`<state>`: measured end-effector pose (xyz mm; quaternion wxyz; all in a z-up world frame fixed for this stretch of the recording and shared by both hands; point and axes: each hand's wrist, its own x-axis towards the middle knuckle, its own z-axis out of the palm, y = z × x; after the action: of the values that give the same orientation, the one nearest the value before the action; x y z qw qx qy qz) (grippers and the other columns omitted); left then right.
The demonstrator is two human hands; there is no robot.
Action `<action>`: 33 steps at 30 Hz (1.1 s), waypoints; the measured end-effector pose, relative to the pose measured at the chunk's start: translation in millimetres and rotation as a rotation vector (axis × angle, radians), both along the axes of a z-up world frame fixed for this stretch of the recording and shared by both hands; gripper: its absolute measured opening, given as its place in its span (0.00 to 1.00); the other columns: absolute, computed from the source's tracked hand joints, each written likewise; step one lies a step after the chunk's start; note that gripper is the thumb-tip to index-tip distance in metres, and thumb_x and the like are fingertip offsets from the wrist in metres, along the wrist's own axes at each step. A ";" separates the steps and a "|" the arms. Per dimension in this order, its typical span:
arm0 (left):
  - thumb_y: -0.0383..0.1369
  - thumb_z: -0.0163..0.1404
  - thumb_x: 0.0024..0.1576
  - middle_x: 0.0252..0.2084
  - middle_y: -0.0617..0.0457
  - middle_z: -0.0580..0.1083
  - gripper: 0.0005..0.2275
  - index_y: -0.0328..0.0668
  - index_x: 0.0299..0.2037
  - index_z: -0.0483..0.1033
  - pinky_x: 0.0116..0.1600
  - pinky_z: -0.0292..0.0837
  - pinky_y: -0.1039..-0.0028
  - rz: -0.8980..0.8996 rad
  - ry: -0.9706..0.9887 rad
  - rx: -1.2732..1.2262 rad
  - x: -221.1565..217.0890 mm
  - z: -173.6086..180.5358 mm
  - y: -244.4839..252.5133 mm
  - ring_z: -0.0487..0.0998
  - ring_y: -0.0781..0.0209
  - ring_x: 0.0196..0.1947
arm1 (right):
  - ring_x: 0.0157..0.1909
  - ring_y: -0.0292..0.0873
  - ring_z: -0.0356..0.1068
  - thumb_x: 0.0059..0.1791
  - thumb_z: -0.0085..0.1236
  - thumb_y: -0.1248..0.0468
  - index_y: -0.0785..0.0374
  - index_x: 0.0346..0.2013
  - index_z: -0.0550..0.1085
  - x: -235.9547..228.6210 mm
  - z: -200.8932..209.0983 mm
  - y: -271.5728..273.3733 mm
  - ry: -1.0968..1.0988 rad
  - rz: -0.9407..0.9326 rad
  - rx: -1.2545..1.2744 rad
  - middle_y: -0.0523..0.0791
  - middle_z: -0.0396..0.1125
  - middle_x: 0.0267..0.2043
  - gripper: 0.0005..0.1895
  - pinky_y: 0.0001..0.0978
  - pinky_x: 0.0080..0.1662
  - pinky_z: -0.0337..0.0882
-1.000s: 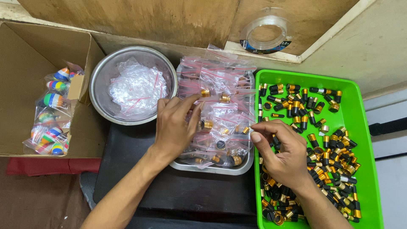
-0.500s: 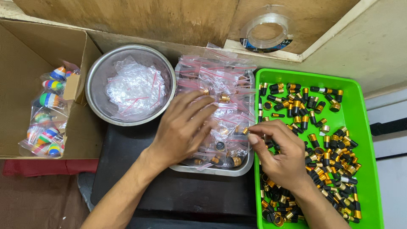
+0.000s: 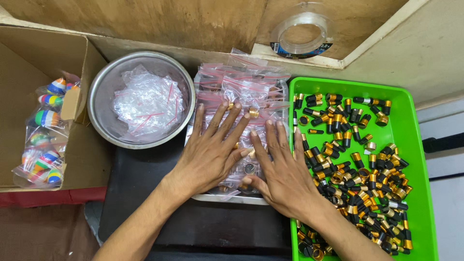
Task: The person places small black and gold cylindrical objects into clear plastic ziplock bags. They pick up the objects from a green tray, insert them into the bags, and then seal the bags before placing them into a metal bowl.
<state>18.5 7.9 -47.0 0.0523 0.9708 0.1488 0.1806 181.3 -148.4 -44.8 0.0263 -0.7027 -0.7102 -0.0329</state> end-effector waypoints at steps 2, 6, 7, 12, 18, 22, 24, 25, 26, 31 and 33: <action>0.48 0.38 0.68 0.79 0.44 0.52 0.28 0.45 0.76 0.53 0.76 0.37 0.43 -0.003 0.002 -0.009 0.3 -1.6 0.1 0.47 0.44 0.79 | 0.82 0.61 0.25 0.56 0.34 0.35 0.57 0.80 0.36 0.2 0.8 0.6 0.028 0.000 -0.012 0.58 0.27 0.82 0.47 0.63 0.74 0.27; 0.49 0.39 0.67 0.77 0.43 0.56 0.29 0.43 0.74 0.57 0.77 0.40 0.46 0.000 -0.024 -0.005 0.6 -0.4 1.6 0.50 0.46 0.78 | 0.82 0.61 0.28 0.56 0.38 0.37 0.59 0.79 0.41 2.1 -1.2 3.2 0.021 0.025 0.001 0.59 0.32 0.82 0.46 0.63 0.75 0.30; 0.49 0.39 0.67 0.77 0.43 0.56 0.29 0.43 0.74 0.57 0.77 0.40 0.46 0.001 -0.026 -0.005 0.7 -1.1 2.0 0.50 0.46 0.78 | 0.82 0.61 0.28 0.56 0.38 0.37 0.59 0.79 0.41 2.6 1.6 4.5 0.019 0.026 0.000 0.59 0.32 0.82 0.46 0.63 0.75 0.30; 0.49 0.36 0.68 0.78 0.45 0.55 0.28 0.43 0.75 0.55 0.77 0.39 0.48 -0.008 -0.016 -0.069 -0.1 -3.2 4.1 0.50 0.47 0.78 | 0.82 0.58 0.31 0.57 0.33 0.36 0.58 0.79 0.42 6.7 1.5 8.0 0.016 0.070 0.000 0.57 0.34 0.82 0.44 0.52 0.77 0.33; 0.51 0.33 0.68 0.77 0.45 0.56 0.29 0.44 0.75 0.55 0.75 0.43 0.47 -0.015 -0.004 -0.082 1.9 -8.0 8.4 0.51 0.47 0.78 | 0.80 0.61 0.41 0.57 0.37 0.37 0.61 0.77 0.50 7.7 -1.0 11.0 -0.005 0.075 0.034 0.60 0.41 0.80 0.43 0.55 0.75 0.39; 0.51 0.30 0.69 0.78 0.46 0.52 0.29 0.43 0.75 0.53 0.75 0.39 0.46 -0.027 0.020 -0.115 1.7 -6.0 8.9 0.45 0.49 0.79 | 0.82 0.58 0.35 0.57 0.36 0.36 0.60 0.78 0.47 9.8 -2.2 9.9 0.040 0.081 0.038 0.57 0.36 0.81 0.44 0.53 0.76 0.35; 0.55 0.38 0.66 0.75 0.39 0.59 0.31 0.45 0.74 0.58 0.73 0.42 0.35 -0.026 -0.032 -0.191 2.4 -2.1 7.3 0.52 0.38 0.77 | 0.78 0.66 0.43 0.52 0.41 0.30 0.58 0.76 0.54 9.7 1.1 10.2 0.186 0.050 0.009 0.62 0.47 0.77 0.48 0.62 0.73 0.41; 0.55 0.38 0.66 0.75 0.39 0.59 0.31 0.45 0.74 0.58 0.73 0.42 0.35 -0.021 -0.032 -0.187 0.4 -1.0 6.9 0.52 0.38 0.77 | 0.78 0.66 0.43 0.52 0.41 0.30 0.58 0.76 0.54 10.2 1.4 9.2 0.187 0.055 0.012 0.62 0.47 0.77 0.48 0.62 0.73 0.41; 0.56 0.41 0.65 0.74 0.38 0.59 0.32 0.44 0.73 0.60 0.72 0.43 0.34 -0.031 -0.099 -0.180 0.9 0.2 7.5 0.54 0.37 0.76 | 0.78 0.64 0.46 0.52 0.40 0.30 0.57 0.75 0.56 12.8 2.3 8.6 0.195 0.062 0.066 0.61 0.48 0.76 0.46 0.61 0.73 0.43; 0.56 0.45 0.63 0.70 0.39 0.66 0.31 0.41 0.68 0.66 0.75 0.46 0.43 -0.047 -0.303 -0.140 4.4 -1.6 11.0 0.62 0.41 0.73 | 0.77 0.57 0.53 0.52 0.39 0.31 0.56 0.72 0.62 22.5 14.2 10.1 0.229 0.045 0.229 0.55 0.53 0.76 0.43 0.55 0.73 0.50; 0.54 0.42 0.65 0.70 0.40 0.66 0.28 0.41 0.67 0.68 0.75 0.46 0.44 -0.047 -0.324 -0.150 3.5 2.0 9.8 0.61 0.41 0.73 | 0.77 0.59 0.51 0.53 0.40 0.33 0.57 0.73 0.61 21.4 17.3 12.4 0.263 0.040 0.271 0.56 0.50 0.77 0.42 0.56 0.72 0.51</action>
<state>22.0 17.7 -45.0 0.1520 0.9255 0.1289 0.3220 202.7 -136.0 -27.5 0.2140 -0.6767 -0.7036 -0.0359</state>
